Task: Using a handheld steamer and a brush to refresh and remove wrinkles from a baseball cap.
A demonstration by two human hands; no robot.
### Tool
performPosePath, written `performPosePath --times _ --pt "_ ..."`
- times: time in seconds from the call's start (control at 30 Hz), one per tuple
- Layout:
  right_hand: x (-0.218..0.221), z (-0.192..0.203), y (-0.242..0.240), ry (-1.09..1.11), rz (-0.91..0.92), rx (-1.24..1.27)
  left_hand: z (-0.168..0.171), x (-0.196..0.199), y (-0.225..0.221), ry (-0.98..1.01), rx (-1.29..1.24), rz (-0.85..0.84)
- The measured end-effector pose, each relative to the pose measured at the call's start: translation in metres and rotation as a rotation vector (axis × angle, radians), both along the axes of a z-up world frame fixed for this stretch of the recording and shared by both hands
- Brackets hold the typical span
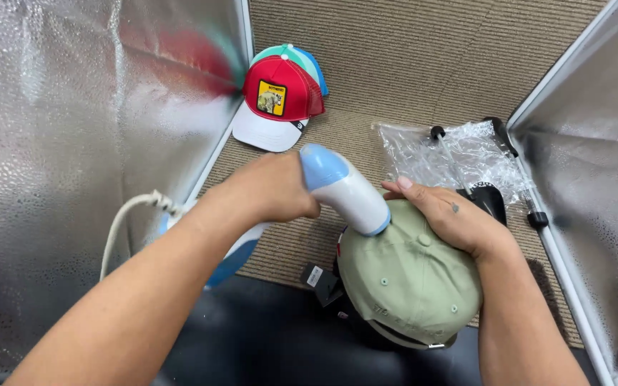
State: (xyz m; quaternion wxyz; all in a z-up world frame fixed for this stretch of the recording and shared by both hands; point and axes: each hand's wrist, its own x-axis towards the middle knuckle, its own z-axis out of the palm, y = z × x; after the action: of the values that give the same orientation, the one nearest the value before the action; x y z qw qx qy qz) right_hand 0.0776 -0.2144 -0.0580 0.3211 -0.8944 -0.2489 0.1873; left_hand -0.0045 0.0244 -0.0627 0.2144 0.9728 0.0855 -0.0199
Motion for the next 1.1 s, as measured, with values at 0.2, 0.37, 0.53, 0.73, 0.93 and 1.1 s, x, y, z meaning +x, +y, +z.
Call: performPosePath --times 0.2,0.37,0.53,0.73,0.93,1.1 --pt "0.01 -0.013 -0.005 0.001 -0.048 -0.068 0.031 -0.027 -0.017 0.028 0.238 -0.092" --pt "0.003 -0.009 -0.003 -0.042 -0.035 -0.088 0.04 -0.042 -0.032 -0.064 0.338 -0.163" --pt "-0.006 -0.005 0.003 -0.042 -0.044 -0.105 0.043 -0.066 -0.067 -0.112 0.393 -0.306" --pt "-0.004 -0.003 -0.002 -0.056 -0.047 -0.123 0.035 -0.064 -0.071 -0.19 0.497 -0.196" --pt "-0.001 -0.003 -0.001 0.013 -0.084 -0.153 0.024 -0.076 -0.097 -0.198 0.602 -0.173" --pt "-0.005 -0.008 -0.006 -0.078 -0.024 -0.104 0.034 -0.053 -0.065 -0.226 0.537 -0.135"
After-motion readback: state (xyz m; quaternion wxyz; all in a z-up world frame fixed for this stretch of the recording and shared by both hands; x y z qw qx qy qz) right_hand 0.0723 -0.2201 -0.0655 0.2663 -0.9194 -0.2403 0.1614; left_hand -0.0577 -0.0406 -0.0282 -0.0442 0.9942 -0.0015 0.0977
